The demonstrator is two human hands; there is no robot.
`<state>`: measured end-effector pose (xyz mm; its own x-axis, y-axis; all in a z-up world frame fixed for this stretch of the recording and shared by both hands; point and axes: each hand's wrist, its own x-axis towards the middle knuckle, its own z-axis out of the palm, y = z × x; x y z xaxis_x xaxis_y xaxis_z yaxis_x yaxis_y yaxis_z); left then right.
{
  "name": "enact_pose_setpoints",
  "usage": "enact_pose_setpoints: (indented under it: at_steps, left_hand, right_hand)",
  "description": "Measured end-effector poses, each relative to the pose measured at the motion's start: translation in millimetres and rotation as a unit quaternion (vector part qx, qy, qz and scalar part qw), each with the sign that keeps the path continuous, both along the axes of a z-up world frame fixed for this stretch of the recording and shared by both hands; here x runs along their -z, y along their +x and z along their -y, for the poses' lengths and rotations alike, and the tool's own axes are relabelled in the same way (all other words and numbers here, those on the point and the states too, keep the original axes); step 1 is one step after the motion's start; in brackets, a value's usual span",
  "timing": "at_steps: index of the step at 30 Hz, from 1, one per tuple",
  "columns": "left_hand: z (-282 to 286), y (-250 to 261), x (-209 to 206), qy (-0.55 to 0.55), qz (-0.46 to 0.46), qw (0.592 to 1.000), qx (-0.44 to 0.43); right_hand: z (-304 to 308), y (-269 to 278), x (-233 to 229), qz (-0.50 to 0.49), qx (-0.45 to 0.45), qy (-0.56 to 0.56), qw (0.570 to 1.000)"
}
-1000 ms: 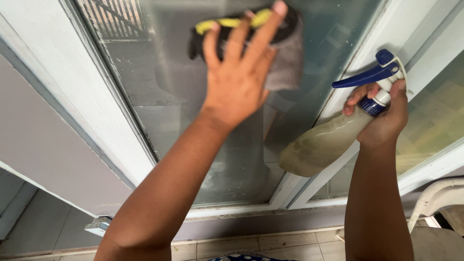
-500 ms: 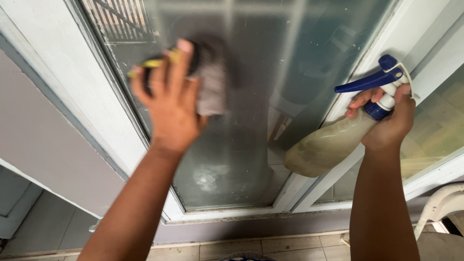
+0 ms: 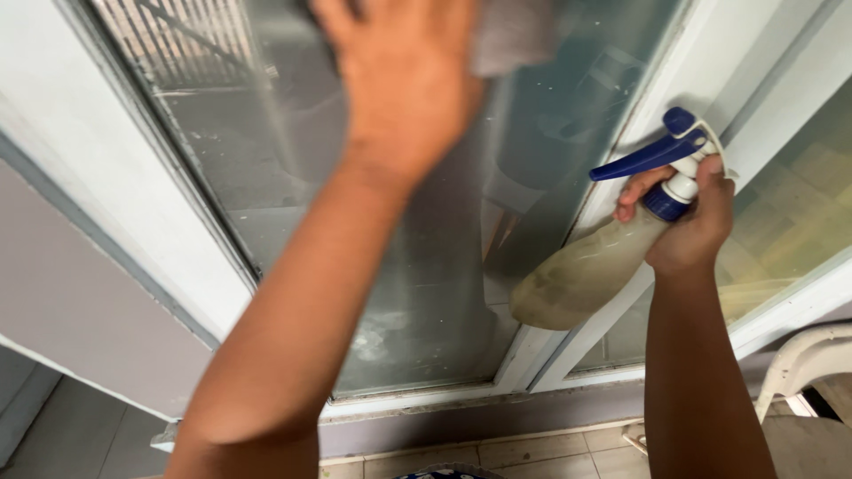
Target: The person sprays a glass door with a cleaning solution and wipes it with a cloth. They repeatedly spray and wipe the same area, focusing on the lower half of the door.
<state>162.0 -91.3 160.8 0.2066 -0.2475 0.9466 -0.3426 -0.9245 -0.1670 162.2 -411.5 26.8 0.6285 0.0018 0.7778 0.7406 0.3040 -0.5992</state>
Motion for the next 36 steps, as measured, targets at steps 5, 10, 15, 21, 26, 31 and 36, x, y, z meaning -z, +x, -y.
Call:
enact_pose_setpoints:
  at_steps: [5,10,15,21,26,31,36]
  left_hand:
    - [59.7,8.8,23.0,0.124,0.042,0.989,0.069]
    - [56.7,-3.7,70.3,0.202,0.036,0.975,0.088]
    - [14.3,-18.3,112.6,0.215,0.002,0.974,0.065]
    - [-43.5,-22.5,104.0,0.047,0.023,0.999,-0.003]
    - [-35.8,-20.4,50.2,0.014,0.053,0.998,0.014]
    - [28.4,9.5,9.9,0.042,0.037,0.997,0.05]
    - [88.2,17.6,8.7,0.107,0.02,0.99,0.089]
  right_hand:
    - [0.0,-1.6,-4.3,-0.004,0.005,-0.013,1.0]
    - [2.4,-1.3,-3.4,-0.016,-0.018,-0.007,1.0]
    - [1.0,-2.6,-5.5,-0.006,-0.016,-0.013,1.0]
    - [-1.4,-4.2,-7.8,-0.001,-0.017,-0.013,1.0]
    - [-2.3,-4.6,-8.0,0.007,0.0,-0.018,1.0]
    - [-1.6,-3.5,-9.1,-0.013,-0.002,-0.015,1.0]
    - [-0.5,-2.3,-5.5,-0.023,0.008,-0.012,1.0]
